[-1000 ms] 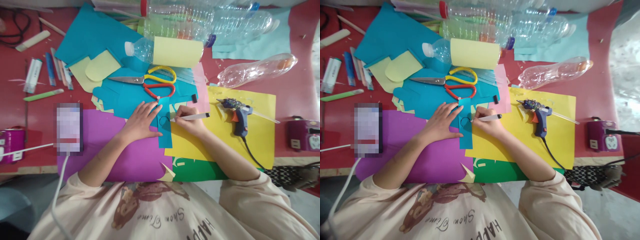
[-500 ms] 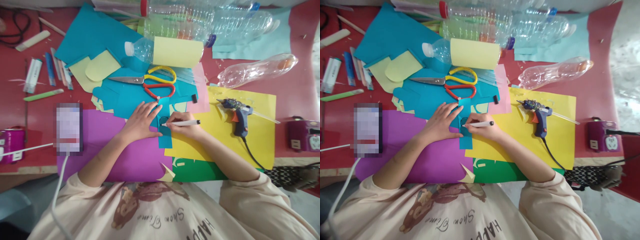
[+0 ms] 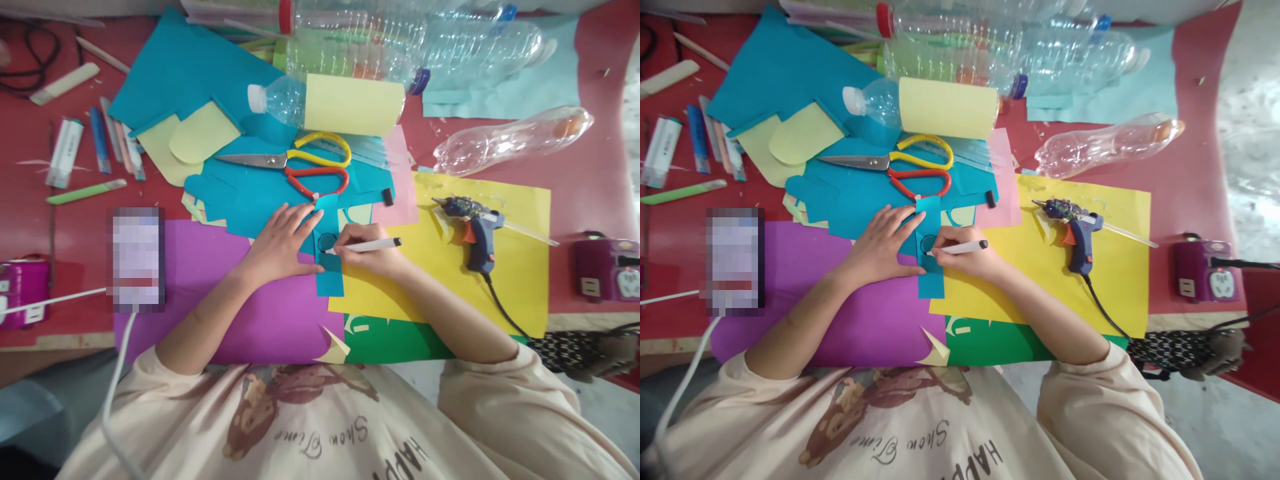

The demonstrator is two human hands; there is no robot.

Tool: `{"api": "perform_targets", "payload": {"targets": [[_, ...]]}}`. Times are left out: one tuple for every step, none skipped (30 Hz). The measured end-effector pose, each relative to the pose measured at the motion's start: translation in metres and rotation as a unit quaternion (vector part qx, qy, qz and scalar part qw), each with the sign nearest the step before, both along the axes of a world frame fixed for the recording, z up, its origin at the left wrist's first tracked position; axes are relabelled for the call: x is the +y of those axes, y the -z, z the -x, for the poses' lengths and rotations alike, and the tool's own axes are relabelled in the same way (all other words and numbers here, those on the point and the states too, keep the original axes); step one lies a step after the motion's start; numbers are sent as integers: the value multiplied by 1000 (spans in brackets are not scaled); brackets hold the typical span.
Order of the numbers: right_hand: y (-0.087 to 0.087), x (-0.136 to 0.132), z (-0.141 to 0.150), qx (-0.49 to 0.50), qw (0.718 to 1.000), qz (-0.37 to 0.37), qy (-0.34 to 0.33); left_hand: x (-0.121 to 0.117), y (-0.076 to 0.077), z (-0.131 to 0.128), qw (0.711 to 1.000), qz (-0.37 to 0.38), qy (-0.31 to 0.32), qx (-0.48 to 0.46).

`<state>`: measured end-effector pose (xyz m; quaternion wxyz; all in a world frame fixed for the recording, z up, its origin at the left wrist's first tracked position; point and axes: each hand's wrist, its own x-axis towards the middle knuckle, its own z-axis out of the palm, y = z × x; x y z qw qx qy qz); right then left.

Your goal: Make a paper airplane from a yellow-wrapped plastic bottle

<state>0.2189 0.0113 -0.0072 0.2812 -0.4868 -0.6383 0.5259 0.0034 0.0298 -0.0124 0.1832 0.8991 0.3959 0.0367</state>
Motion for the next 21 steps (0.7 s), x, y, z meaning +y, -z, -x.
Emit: {"api": "perform_targets", "payload": {"targets": [[0,0,0,-1,1000,-4,-2,0,0,0,1000,0,0,2],[0,1,-1,0,1000,-8,-2,0,0,-1,1000,0,1,4],[-1,2,-2,3,1000,-13,0,0,0,-1,1000,0,1,5],[-1,3,-4,8,1000,-17,5,0,0,-1,1000,0,2,6],[-2,4,-5,13,1000,-20,12,0,0,-1,1000,0,2,7],[-3,5,-7,18,999,-21,20,0,0,-1,1000,1,2,7],[-3,6,-8,21,999,-22,24,1,0,-1,1000,2,2,7],[-4,7,-9,21,999,-21,26,1,0,-1,1000,2,2,7],[-4,7,-9,20,999,-18,23,1,0,-1,1000,2,1,6],[-4,7,-9,17,1000,-13,16,1,0,0,1000,3,2,4],[-4,6,-8,12,1000,-9,8,1,0,0,1000,3,2,1],[-4,5,-8,6,1000,-6,-1,1,0,0,1000,2,2,-2],[-4,5,-7,0,1000,-4,-8,1,0,0,1000,2,3,-4],[-4,4,-6,-6,1000,-2,-14,0,0,0,1000,1,4,-4],[-4,4,-6,-11,1000,-3,-17,0,0,0,1000,0,4,-4],[-4,4,-7,-15,1000,-5,-16,0,0,0,1000,-1,4,-3],[-4,4,-7,-16,1000,-10,-12,0,0,0,1000,-2,3,-2],[-5,5,-8,-14,1000,-14,-6,0,0,0,1000,-3,3,-1],[-5,5,-9,-10,1000,-19,1,0,0,0,1000,-3,3,-2],[-5,5,-10,-7,1000,-23,7,0,0,0,1000,-3,3,-3],[-5,6,-10,-3,1000,-24,11,0,0,0,1000,-3,3,-3]]}}
